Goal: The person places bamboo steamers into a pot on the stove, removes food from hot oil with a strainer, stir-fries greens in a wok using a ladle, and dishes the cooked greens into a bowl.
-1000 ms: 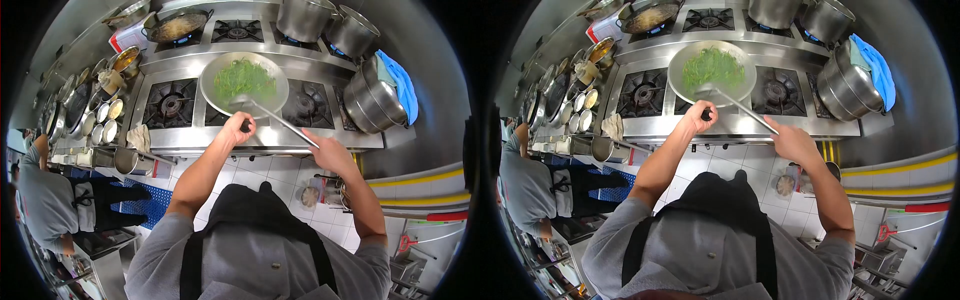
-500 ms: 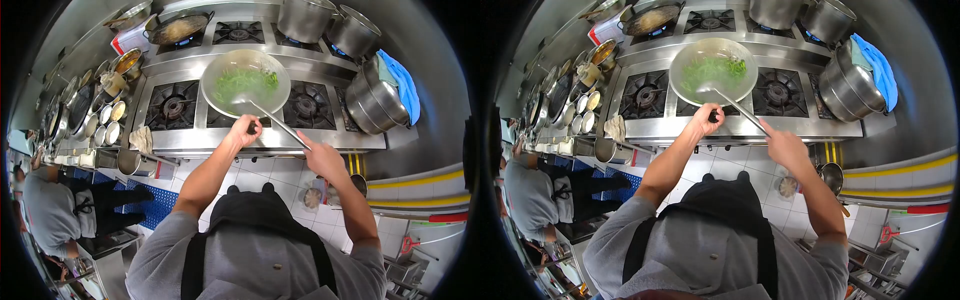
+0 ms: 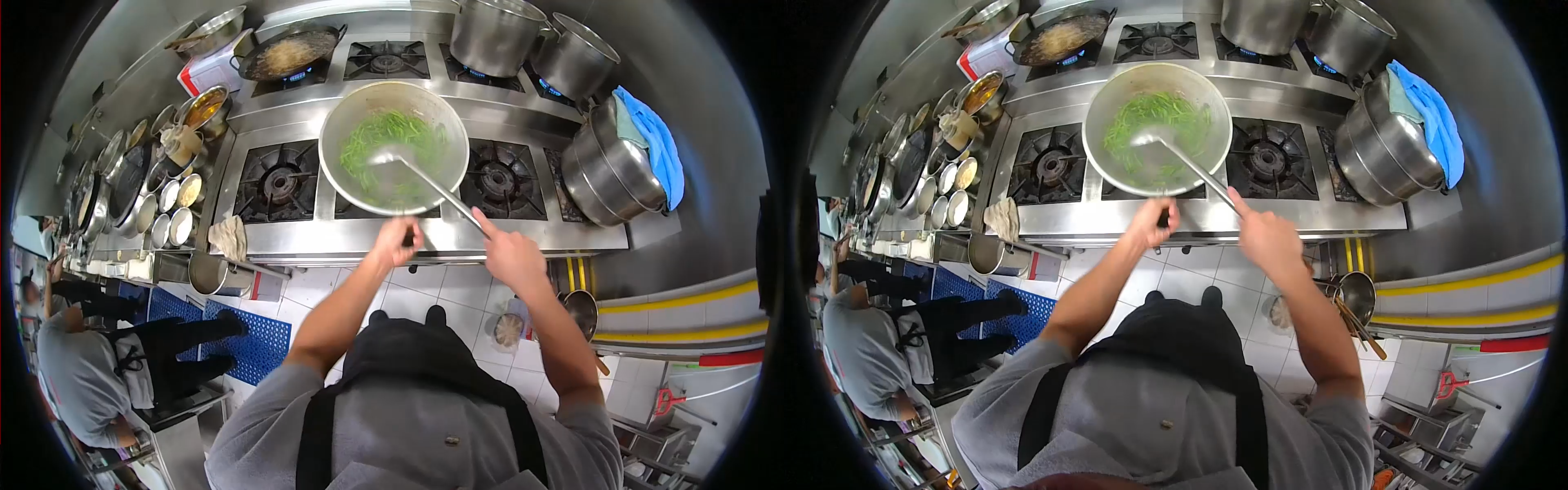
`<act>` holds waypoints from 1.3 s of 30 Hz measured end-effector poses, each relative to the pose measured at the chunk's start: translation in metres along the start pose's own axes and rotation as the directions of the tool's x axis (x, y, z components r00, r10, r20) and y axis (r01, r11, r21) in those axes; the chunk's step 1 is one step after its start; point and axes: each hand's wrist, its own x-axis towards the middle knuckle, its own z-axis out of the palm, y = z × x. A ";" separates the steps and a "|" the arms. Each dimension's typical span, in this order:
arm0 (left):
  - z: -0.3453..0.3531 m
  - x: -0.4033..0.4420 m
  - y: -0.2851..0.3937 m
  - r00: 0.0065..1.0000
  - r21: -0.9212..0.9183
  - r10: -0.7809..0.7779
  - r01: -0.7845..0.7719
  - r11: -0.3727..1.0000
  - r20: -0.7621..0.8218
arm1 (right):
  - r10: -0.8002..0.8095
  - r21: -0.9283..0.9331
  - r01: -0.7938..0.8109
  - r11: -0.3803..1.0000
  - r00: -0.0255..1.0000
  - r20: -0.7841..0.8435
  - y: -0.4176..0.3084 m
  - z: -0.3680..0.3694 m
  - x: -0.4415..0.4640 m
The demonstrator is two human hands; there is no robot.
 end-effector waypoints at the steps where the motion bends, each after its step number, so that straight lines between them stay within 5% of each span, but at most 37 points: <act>1: -0.002 -0.011 -0.022 0.999 0.008 -0.006 0.007 1.000 -0.053 | 0.034 0.013 -0.034 0.999 0.998 -0.047 -0.004 0.014 0.008; 3: 0.006 -0.030 -0.037 0.993 -0.054 -0.035 0.029 0.998 -0.114 | 0.059 0.028 -0.057 0.998 0.994 -0.087 -0.008 0.026 0.014; 4: -0.015 -0.016 -0.040 1.000 0.006 -0.011 0.011 1.000 0.014 | 0.085 0.112 -0.074 0.991 0.991 -0.099 -0.009 0.032 0.011; 8: -0.006 -0.006 0.005 0.989 -0.270 -0.145 0.133 0.954 -0.026 | 0.129 0.275 -0.075 0.959 0.975 -0.183 -0.002 0.048 0.021; 12: 0.000 -0.007 0.012 0.978 -0.324 -0.198 0.167 0.931 -0.065 | 0.123 0.476 -0.097 0.874 0.992 -0.025 -0.007 0.066 0.089; 18: -0.025 0.020 0.052 0.962 -0.313 -0.272 0.249 0.916 -0.031 | -0.011 0.036 0.008 0.999 0.996 0.094 -0.015 0.011 0.038; 22: -0.030 0.021 0.014 0.986 -0.277 -0.160 0.143 0.950 -0.040 | 0.006 0.012 -0.006 1.000 1.000 -0.009 0.019 -0.006 0.034; 24: 0.021 -0.039 0.005 0.970 -0.225 -0.173 0.132 0.965 -0.173 | 0.095 0.003 -0.095 0.996 0.994 -0.053 0.022 -0.005 0.041; 25: 0.014 -0.031 0.012 0.968 -0.295 -0.229 0.191 0.936 -0.101 | 0.100 0.009 -0.099 0.995 0.993 -0.059 0.023 -0.001 0.042; 27: -0.013 0.005 0.031 0.971 -0.328 -0.238 0.221 0.919 -0.015 | 0.136 0.283 -0.101 0.954 0.985 -0.108 0.022 0.022 0.039; 29: -0.015 0.020 0.041 0.976 -0.321 -0.194 0.154 0.934 -0.098 | 0.227 0.527 -0.102 0.843 0.958 -0.177 0.017 0.070 0.038; 32: -0.010 0.009 0.026 0.976 -0.217 -0.197 0.173 0.961 -0.093 | 0.314 0.672 -0.163 0.722 0.943 -0.109 0.002 0.163 0.038; 36: 0.004 -0.001 0.011 0.968 -0.264 -0.229 0.194 0.945 -0.107 | 0.313 0.603 -0.276 0.748 0.949 0.046 -0.005 0.182 0.035; 39: -0.003 0.009 0.021 0.967 -0.313 -0.246 0.215 0.925 -0.064 | 0.337 0.614 -0.277 0.739 0.941 0.019 -0.006 0.183 0.026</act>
